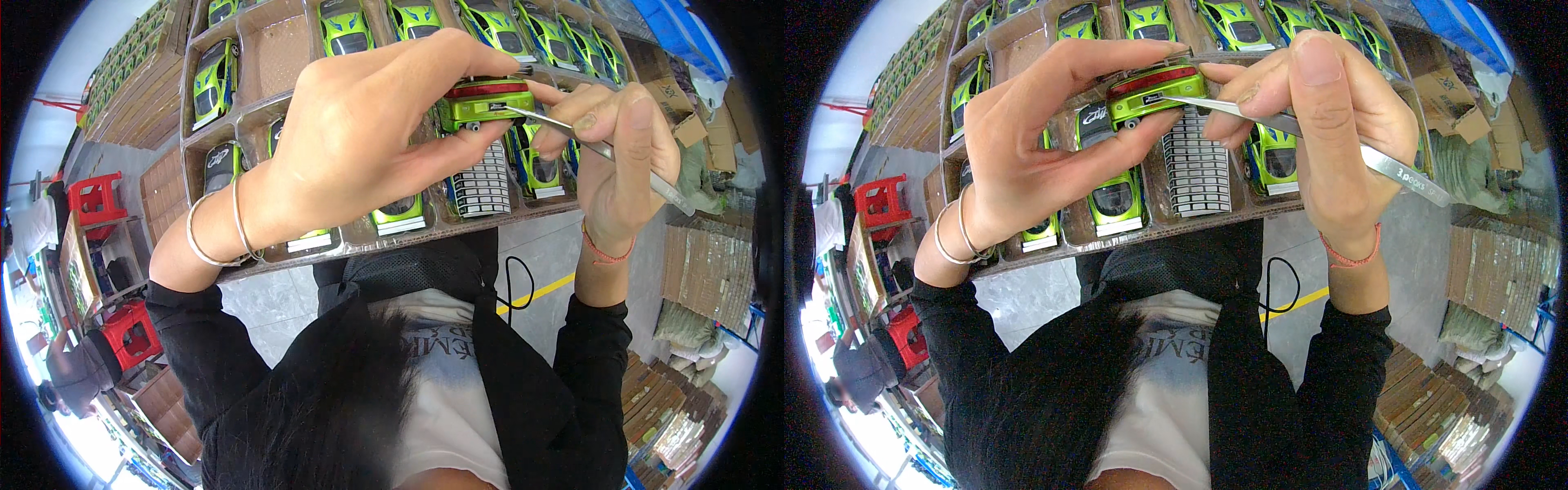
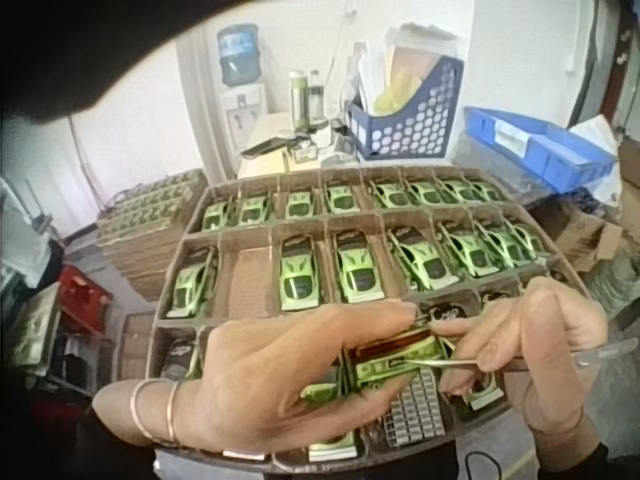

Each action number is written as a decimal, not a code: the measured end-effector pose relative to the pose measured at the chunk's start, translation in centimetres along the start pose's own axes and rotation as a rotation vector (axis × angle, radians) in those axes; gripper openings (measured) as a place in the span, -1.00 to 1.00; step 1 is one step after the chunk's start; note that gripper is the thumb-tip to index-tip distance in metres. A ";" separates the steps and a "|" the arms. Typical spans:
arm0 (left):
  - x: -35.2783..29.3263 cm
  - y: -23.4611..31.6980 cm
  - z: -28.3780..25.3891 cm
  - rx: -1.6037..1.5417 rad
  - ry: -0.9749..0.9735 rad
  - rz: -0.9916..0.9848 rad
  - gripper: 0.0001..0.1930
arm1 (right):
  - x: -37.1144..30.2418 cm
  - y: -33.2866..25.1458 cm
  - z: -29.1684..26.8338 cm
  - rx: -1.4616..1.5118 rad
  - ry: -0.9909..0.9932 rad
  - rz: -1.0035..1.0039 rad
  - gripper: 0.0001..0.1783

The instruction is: Assembling and labeling toy cars at a production workstation.

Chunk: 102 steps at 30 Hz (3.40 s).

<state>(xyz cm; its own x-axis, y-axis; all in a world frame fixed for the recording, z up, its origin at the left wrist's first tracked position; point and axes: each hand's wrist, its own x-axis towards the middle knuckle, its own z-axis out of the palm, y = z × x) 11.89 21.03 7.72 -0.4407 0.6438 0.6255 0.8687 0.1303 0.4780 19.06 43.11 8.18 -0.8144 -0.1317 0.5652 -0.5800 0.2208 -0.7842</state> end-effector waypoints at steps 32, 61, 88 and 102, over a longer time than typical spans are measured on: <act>-6.9 -9.0 -8.7 0.312 0.003 -0.236 -0.70 | -1.7 3.4 2.2 0.119 -0.020 0.420 -0.55; -8.6 -10.5 -10.9 0.650 0.017 -0.106 -0.58 | -3.1 3.9 1.5 0.160 0.054 0.520 -0.52; 0.8 -1.5 0.3 -0.800 0.311 -0.097 -0.45 | -3.5 3.7 0.5 0.190 0.070 0.299 -0.55; -0.2 0.7 -0.4 -0.024 0.029 -0.002 -0.56 | -0.8 0.1 0.2 0.176 0.038 0.015 -0.54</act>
<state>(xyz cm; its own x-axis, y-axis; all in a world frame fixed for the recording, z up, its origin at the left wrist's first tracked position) 12.46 20.64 8.18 -0.4494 0.6215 0.6417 0.8621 0.1136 0.4938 19.66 43.05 7.58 -0.8234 -0.0922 0.5599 -0.5654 0.0491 -0.8234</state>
